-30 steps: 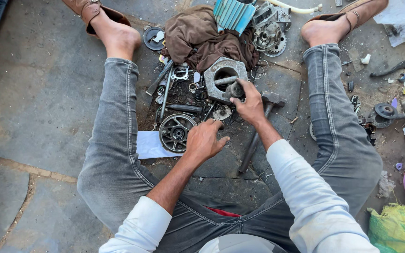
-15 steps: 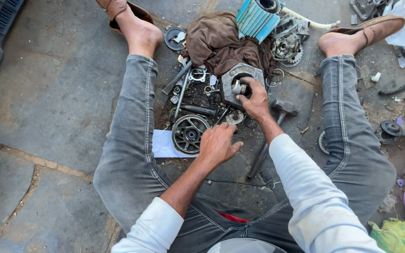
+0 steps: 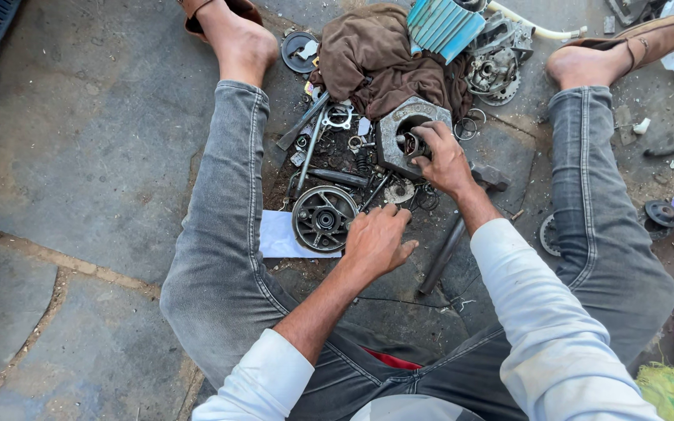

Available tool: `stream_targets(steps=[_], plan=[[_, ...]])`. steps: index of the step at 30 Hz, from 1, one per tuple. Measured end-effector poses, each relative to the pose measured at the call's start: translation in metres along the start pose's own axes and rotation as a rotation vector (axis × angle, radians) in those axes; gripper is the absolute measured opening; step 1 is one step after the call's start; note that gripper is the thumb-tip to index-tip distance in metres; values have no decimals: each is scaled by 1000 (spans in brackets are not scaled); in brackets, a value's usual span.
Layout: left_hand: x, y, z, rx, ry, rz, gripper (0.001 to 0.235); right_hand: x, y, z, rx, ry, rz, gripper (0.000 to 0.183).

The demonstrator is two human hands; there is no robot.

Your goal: The person sits on the ground and removes piston rings from a piston by hand. They then place the piston on a metal block and use a hammer and punch to drive out the wrist pin, separating the piston from the connecting rod.

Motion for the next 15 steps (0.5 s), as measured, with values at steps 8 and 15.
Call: stream_targets(steps=[8,15], plan=[[0,-1,-2,30,33,-18,45,9,-2,5,-98,68,60,60],[3,-3,-2,48,42,-33,46,15,-3,7,-97,158,-13,57]])
Point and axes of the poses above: each hand's wrist, its own x-axis towards the middle knuckle, its own z-axis out of the back of the hand, y = z × x, the point moved 5 cm from there along x, towards the middle knuckle, and after that the axes turned 8 degrees about -z, right-handed, at the moved point
